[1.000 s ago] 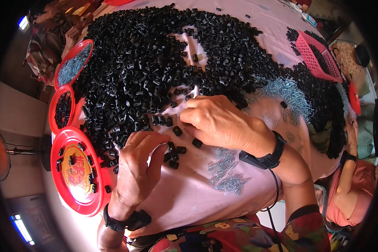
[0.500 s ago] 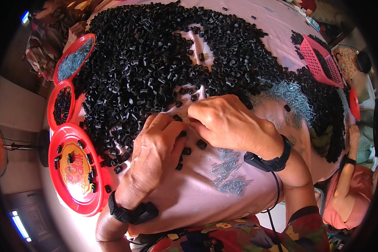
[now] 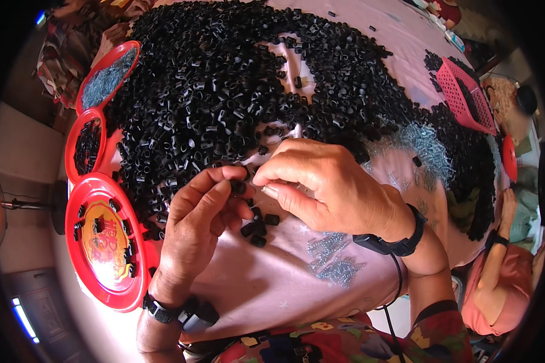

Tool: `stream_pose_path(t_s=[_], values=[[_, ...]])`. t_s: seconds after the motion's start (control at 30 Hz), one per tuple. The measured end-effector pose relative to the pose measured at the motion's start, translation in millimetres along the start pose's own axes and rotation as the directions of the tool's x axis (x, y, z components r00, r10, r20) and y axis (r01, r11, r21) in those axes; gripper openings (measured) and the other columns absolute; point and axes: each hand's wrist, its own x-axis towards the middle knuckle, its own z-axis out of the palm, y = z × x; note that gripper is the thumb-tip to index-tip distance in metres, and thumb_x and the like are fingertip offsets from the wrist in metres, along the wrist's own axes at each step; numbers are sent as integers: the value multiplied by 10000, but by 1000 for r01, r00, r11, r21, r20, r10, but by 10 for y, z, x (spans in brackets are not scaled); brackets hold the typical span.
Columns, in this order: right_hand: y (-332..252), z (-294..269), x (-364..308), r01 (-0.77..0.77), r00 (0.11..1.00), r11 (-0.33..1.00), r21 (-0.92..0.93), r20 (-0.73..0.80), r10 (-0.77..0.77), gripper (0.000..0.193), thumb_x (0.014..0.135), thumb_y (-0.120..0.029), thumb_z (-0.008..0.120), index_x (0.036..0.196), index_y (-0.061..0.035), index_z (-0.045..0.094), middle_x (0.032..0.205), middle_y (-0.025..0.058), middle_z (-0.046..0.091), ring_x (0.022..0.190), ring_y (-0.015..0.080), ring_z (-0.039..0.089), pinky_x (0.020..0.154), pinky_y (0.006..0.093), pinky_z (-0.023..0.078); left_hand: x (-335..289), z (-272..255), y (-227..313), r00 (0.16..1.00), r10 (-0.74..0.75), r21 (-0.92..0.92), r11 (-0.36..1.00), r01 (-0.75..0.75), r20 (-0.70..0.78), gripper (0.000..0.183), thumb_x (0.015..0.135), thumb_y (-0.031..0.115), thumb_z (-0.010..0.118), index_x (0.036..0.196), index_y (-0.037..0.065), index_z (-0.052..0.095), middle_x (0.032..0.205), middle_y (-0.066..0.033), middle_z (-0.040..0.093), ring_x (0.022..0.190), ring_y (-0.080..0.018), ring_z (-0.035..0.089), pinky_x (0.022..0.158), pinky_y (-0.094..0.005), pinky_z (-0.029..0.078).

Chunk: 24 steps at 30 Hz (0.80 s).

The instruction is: The person is manually inserting small metal or plastic pins into black plastic components at a workstation.

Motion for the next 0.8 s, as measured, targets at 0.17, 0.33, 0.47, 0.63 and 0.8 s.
stream_pose_path(t_s=[0.17, 0.33, 0.47, 0.63, 0.8], values=[[-16, 81, -10, 62, 997, 997, 39, -50, -60, 186, 886, 12, 692, 1066, -21, 720, 915, 134, 666, 804, 327, 675, 694, 423, 553, -48, 23, -63, 997, -65, -132, 989, 71, 46, 281, 1097, 156, 516, 1311, -8, 595, 1104, -105, 722, 938, -163, 732, 761, -268, 562], [-13, 82, -12, 101, 994, 995, -21, -38, -101, 248, 872, 33, 740, 1112, -27, 752, 948, 110, 711, 820, 257, 709, 710, 349, 581, -39, 45, -76, 987, -129, -253, 956, 150, 95, 272, 1100, 141, 505, 1316, -7, 576, 1096, -128, 720, 950, -182, 735, 776, -277, 573], [-5, 88, -4, 101, 993, 994, -37, -62, -103, 261, 854, 31, 759, 1106, -37, 759, 934, 104, 724, 814, 254, 709, 709, 352, 580, -31, 40, -83, 985, -127, -257, 954, 154, 119, 264, 1099, 128, 503, 1315, -6, 577, 1097, -128, 720, 972, -189, 737, 788, -284, 580], [-30, 81, -3, 137, 987, 986, -98, -69, -144, 294, 851, 33, 752, 1131, -54, 768, 916, 99, 733, 809, 247, 707, 711, 359, 577, -28, 23, -106, 982, -119, -264, 952, 155, 145, 254, 1094, 113, 514, 1311, -4, 577, 1112, -128, 720, 996, -197, 739, 797, -288, 587], [-11, 85, -9, 162, 984, 977, -140, -53, -171, 339, 836, 53, 731, 1155, -53, 768, 926, 99, 724, 795, 248, 695, 713, 362, 571, -21, 2, -110, 980, -125, -298, 940, 167, 155, 253, 1095, 120, 515, 1307, -1, 579, 1120, -125, 722, 994, -195, 740, 794, -284, 584]])
